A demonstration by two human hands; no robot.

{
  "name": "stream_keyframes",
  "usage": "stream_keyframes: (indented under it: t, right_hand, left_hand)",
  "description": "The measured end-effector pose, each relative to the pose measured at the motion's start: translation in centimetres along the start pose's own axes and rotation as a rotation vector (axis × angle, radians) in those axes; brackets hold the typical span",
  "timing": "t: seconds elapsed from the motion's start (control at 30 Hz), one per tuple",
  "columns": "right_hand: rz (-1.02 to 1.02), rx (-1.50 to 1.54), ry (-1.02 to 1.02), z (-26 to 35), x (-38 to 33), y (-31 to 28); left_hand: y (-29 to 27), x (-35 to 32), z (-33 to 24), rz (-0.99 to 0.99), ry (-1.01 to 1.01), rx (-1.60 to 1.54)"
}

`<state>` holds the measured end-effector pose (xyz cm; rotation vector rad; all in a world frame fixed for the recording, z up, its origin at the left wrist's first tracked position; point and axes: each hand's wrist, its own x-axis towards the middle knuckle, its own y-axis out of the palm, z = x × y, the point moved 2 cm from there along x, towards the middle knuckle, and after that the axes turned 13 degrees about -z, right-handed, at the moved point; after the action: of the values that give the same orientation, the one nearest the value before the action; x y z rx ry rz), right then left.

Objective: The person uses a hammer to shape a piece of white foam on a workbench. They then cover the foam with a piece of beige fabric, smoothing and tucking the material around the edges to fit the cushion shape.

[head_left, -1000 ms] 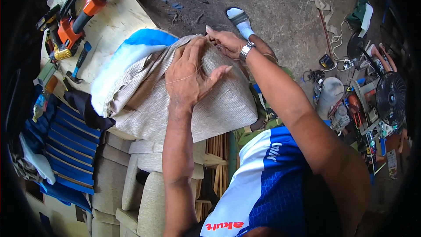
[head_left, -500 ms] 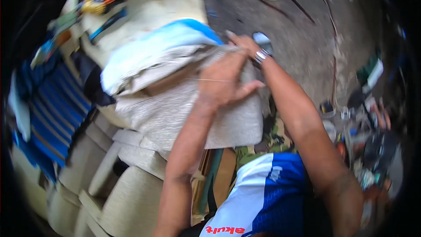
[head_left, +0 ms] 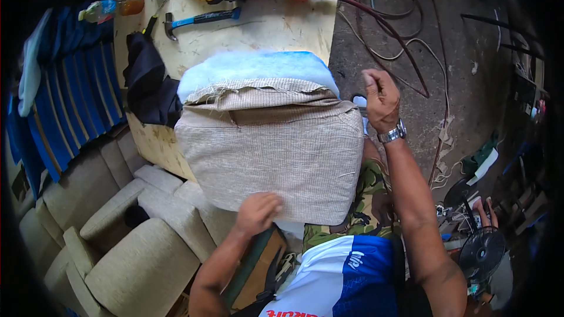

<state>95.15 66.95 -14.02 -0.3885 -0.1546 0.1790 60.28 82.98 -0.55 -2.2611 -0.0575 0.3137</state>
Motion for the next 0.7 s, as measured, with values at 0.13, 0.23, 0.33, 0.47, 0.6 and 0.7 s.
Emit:
stream_keyframes:
  t: [0.13, 0.23, 0.33, 0.47, 0.6, 0.7]
  right_hand:
    - [0.220, -0.042, -0.441, 6.8, 2.3, 1.1]
    - [0.410, -0.167, -0.620, 8.9, 2.6, 2.9]
    - [0.423, -0.241, -0.605, 8.6, 1.6, 3.0]
    - [0.393, -0.284, -0.636, 8.7, 1.5, 4.0]
    - [0.281, -0.359, -0.779, 7.5, 1.0, 4.7]
    - [0.230, -0.330, -0.702, 7.3, 0.9, 5.0]
  left_hand:
    - [-6.7, 8.8, 3.1, -0.472, 0.190, 0.102]
    - [-9.3, 18.2, 3.8, -0.555, 0.291, 0.319]
    - [-8.7, 22.0, 4.1, -0.381, 0.203, 0.356]
    - [-7.7, 23.1, 5.6, -0.285, 0.201, 0.314]
    - [-7.0, 24.3, 6.5, -0.243, 0.274, 0.318]
    - [-6.9, 25.0, 6.9, -0.244, 0.312, 0.339]
